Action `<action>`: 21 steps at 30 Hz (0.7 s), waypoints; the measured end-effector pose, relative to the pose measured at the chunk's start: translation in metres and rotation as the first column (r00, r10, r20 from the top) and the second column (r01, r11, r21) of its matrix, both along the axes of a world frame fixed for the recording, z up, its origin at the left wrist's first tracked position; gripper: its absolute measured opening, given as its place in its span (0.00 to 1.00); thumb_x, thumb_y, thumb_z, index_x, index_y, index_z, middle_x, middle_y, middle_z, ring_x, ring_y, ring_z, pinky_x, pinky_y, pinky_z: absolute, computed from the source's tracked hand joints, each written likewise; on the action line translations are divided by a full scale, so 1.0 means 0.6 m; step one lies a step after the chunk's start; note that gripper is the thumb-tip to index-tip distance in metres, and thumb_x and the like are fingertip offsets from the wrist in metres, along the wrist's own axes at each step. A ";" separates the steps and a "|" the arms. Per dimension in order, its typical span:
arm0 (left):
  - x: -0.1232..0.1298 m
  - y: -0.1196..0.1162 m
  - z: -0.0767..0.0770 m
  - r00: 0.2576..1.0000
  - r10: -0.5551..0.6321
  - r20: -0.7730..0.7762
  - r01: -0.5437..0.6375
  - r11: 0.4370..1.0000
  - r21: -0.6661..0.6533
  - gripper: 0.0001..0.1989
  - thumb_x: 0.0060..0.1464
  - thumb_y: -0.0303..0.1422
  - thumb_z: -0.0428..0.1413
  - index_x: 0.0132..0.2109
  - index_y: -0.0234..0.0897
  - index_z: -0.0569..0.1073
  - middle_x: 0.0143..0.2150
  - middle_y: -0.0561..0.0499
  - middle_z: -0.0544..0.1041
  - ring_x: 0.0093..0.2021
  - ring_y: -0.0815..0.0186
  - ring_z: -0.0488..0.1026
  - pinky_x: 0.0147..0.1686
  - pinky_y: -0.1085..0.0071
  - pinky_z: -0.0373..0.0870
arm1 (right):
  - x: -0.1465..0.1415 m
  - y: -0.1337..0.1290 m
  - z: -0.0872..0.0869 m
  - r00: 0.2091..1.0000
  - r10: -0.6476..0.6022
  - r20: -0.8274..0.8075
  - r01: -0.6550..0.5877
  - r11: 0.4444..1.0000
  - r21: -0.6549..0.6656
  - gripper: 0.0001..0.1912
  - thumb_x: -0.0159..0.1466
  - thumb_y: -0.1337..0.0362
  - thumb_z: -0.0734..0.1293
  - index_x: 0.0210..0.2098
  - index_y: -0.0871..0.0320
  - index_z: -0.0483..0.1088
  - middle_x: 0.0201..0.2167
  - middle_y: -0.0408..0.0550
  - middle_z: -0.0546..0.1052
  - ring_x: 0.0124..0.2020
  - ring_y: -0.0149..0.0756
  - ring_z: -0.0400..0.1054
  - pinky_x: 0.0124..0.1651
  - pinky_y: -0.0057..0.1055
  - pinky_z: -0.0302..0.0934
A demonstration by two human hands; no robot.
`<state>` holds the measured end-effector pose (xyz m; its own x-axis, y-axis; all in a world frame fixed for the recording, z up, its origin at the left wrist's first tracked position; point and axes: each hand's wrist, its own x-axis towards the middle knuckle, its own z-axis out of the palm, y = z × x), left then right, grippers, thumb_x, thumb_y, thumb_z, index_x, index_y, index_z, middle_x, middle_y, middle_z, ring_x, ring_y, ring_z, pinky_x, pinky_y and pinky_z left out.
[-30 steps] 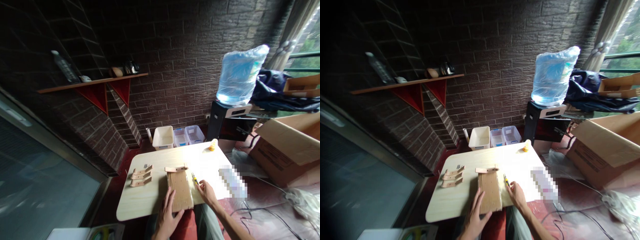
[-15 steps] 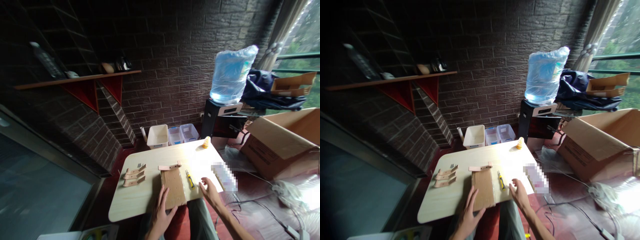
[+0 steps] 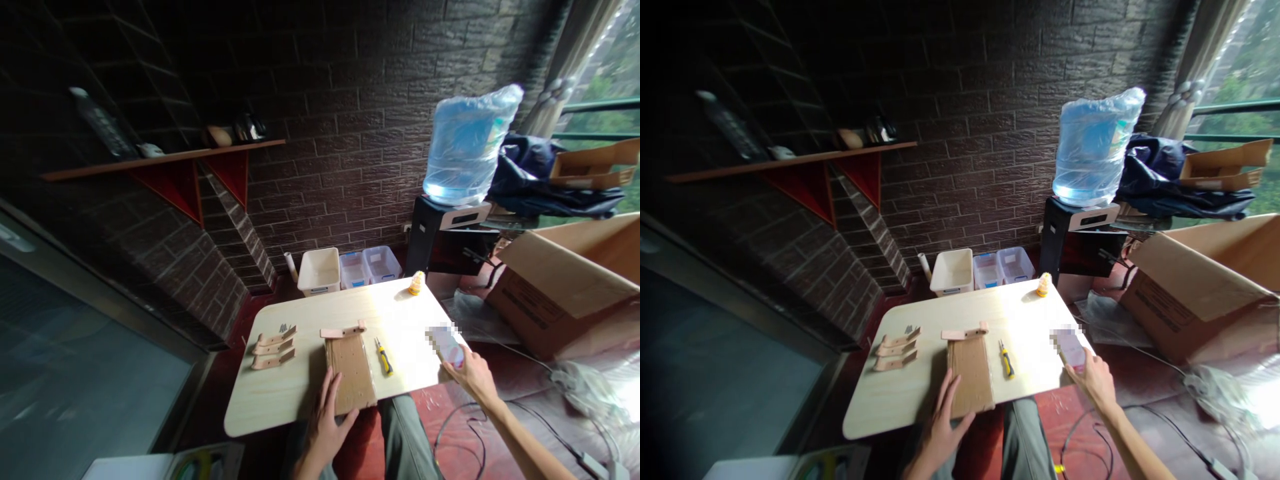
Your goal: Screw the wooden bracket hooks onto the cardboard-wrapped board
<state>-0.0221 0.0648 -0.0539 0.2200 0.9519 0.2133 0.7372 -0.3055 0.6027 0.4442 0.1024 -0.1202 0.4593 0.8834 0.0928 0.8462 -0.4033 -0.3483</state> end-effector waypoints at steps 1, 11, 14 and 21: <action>-0.001 -0.001 0.001 1.000 -0.001 -0.003 0.001 1.000 -0.006 0.38 0.62 0.40 0.55 0.73 0.52 0.46 0.76 0.50 0.47 0.74 0.54 0.52 0.69 0.55 0.59 | -0.001 0.003 -0.002 1.000 0.024 0.020 -0.024 1.000 -0.010 0.43 0.54 0.42 0.69 0.62 0.60 0.65 0.44 0.65 0.77 0.45 0.59 0.72 0.42 0.43 0.62; -0.004 0.001 0.001 1.000 -0.010 0.004 0.010 1.000 -0.005 0.38 0.62 0.40 0.54 0.73 0.53 0.46 0.76 0.51 0.47 0.73 0.54 0.52 0.68 0.55 0.60 | -0.131 -0.020 0.032 0.986 0.114 -0.124 -0.111 0.993 0.033 0.39 0.57 0.43 0.67 0.61 0.57 0.61 0.41 0.59 0.73 0.45 0.56 0.69 0.42 0.42 0.62; -0.008 0.002 0.005 1.000 -0.019 -0.011 0.019 0.999 -0.029 0.39 0.62 0.40 0.54 0.73 0.54 0.44 0.77 0.51 0.46 0.73 0.54 0.52 0.68 0.54 0.60 | -0.208 -0.023 0.028 0.970 0.163 -0.182 -0.139 0.981 0.138 0.35 0.57 0.45 0.68 0.58 0.55 0.63 0.41 0.55 0.72 0.45 0.54 0.67 0.44 0.43 0.61; -0.028 -0.003 0.017 0.997 -0.048 -0.055 0.044 0.997 -0.062 0.38 0.62 0.42 0.53 0.73 0.56 0.45 0.77 0.54 0.46 0.73 0.54 0.53 0.67 0.55 0.62 | -0.297 -0.003 0.016 0.931 0.189 -0.311 -0.082 0.941 0.328 0.29 0.53 0.49 0.73 0.49 0.54 0.67 0.36 0.52 0.71 0.42 0.54 0.65 0.48 0.47 0.58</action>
